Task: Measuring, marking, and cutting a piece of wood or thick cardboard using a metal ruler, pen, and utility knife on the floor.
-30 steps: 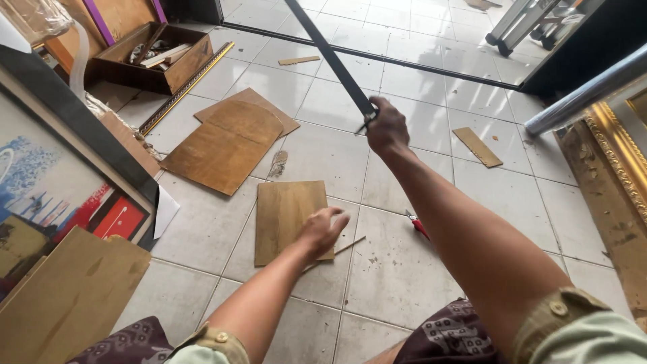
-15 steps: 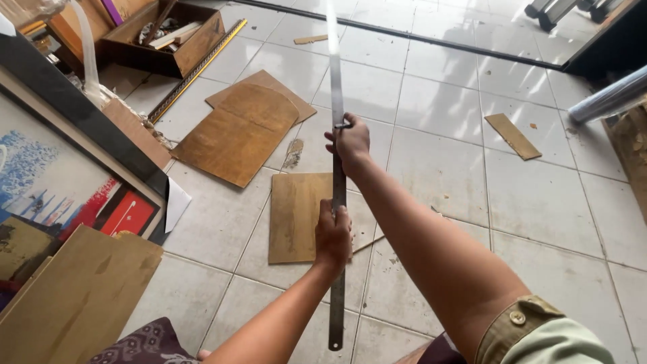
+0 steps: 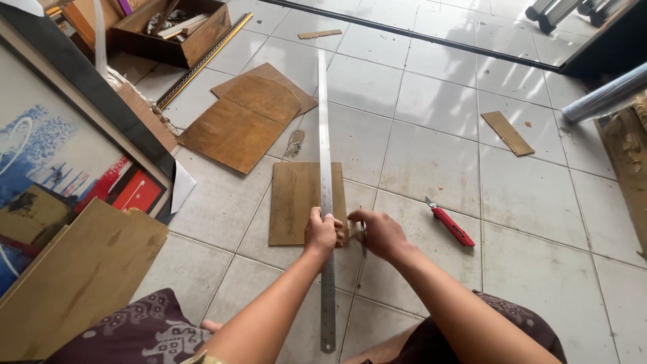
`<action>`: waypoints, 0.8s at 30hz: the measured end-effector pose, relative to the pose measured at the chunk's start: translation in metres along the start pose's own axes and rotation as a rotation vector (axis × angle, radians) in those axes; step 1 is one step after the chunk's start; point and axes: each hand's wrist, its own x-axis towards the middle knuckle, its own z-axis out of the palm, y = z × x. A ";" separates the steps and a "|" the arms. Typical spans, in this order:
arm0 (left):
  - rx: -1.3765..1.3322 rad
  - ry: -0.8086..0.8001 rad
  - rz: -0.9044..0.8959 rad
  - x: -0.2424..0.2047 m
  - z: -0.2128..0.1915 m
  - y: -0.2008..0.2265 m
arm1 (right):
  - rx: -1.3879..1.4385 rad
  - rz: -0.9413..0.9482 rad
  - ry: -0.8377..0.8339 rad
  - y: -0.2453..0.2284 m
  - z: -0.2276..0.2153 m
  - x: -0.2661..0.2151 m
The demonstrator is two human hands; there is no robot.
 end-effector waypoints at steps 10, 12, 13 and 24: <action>0.323 0.006 0.051 0.038 -0.025 -0.038 | -0.272 -0.022 -0.151 0.074 -0.032 -0.037; 0.069 -0.016 -0.009 0.015 -0.028 -0.017 | -0.144 0.258 -0.257 0.103 -0.055 -0.038; 0.070 -0.014 -0.006 0.017 -0.031 -0.014 | -0.143 0.255 -0.255 0.101 -0.070 -0.047; 0.149 -0.108 0.060 0.037 -0.002 -0.039 | 1.673 0.354 0.418 0.091 -0.070 -0.023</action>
